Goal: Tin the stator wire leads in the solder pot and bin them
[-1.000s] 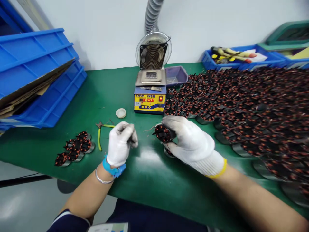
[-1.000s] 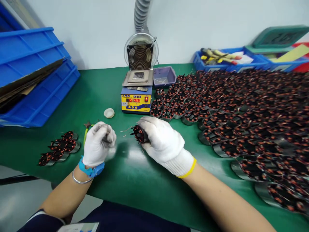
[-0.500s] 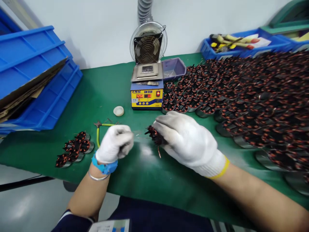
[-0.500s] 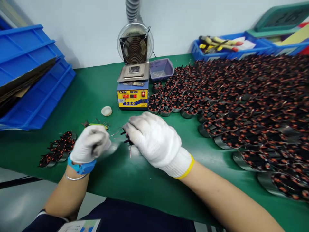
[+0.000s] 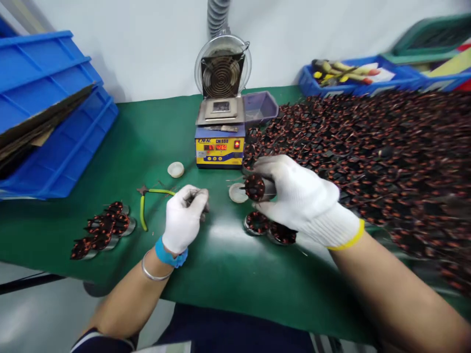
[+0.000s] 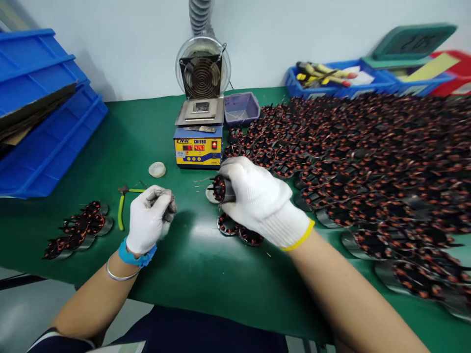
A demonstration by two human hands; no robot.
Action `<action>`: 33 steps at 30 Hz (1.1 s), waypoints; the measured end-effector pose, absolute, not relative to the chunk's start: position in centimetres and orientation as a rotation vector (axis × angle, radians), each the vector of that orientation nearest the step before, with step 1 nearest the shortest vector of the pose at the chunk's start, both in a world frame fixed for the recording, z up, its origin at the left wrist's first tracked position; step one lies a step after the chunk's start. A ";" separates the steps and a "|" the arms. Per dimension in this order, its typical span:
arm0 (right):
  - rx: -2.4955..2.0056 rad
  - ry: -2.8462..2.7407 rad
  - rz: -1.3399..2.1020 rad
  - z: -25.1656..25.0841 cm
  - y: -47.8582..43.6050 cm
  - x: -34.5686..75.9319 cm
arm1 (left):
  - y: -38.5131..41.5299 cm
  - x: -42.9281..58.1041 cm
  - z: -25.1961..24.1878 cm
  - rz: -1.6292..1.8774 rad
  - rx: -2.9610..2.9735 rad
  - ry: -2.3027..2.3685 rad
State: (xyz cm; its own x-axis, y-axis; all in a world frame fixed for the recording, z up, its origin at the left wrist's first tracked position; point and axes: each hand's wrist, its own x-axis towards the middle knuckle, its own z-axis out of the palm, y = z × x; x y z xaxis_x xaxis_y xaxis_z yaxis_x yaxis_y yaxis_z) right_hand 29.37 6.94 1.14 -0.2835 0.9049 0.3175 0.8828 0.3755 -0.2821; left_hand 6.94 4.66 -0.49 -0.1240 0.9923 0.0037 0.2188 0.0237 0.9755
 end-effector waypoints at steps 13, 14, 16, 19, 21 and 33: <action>-1.835 -2.650 0.095 0.4 9.3 29.3 | 6.8 7.9 -4.6 0.601 1.847 1.717; -1.816 -2.661 0.078 0.3 9.2 29.3 | 6.9 7.9 -4.5 0.593 1.848 1.728; -1.770 -2.678 0.076 0.3 9.1 29.3 | 7.0 7.8 -4.4 0.577 1.844 1.740; -1.728 -2.620 0.056 0.6 8.8 29.4 | 7.0 7.7 -4.5 0.566 1.837 1.735; -1.741 -2.515 -0.027 0.9 8.6 29.5 | 7.0 7.7 -4.6 0.566 1.837 1.728; -1.874 -2.623 -0.216 0.9 9.7 26.3 | 7.2 7.6 -4.5 0.565 1.844 1.718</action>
State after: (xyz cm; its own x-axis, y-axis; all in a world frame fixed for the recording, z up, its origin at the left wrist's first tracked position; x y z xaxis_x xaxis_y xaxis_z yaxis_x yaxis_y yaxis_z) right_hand 26.34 9.66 0.93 -0.3243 0.9459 0.0047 0.9339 0.3194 0.1603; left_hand 7.61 7.15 -4.54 0.0941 0.9935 -0.0637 0.7614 -0.0306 0.6476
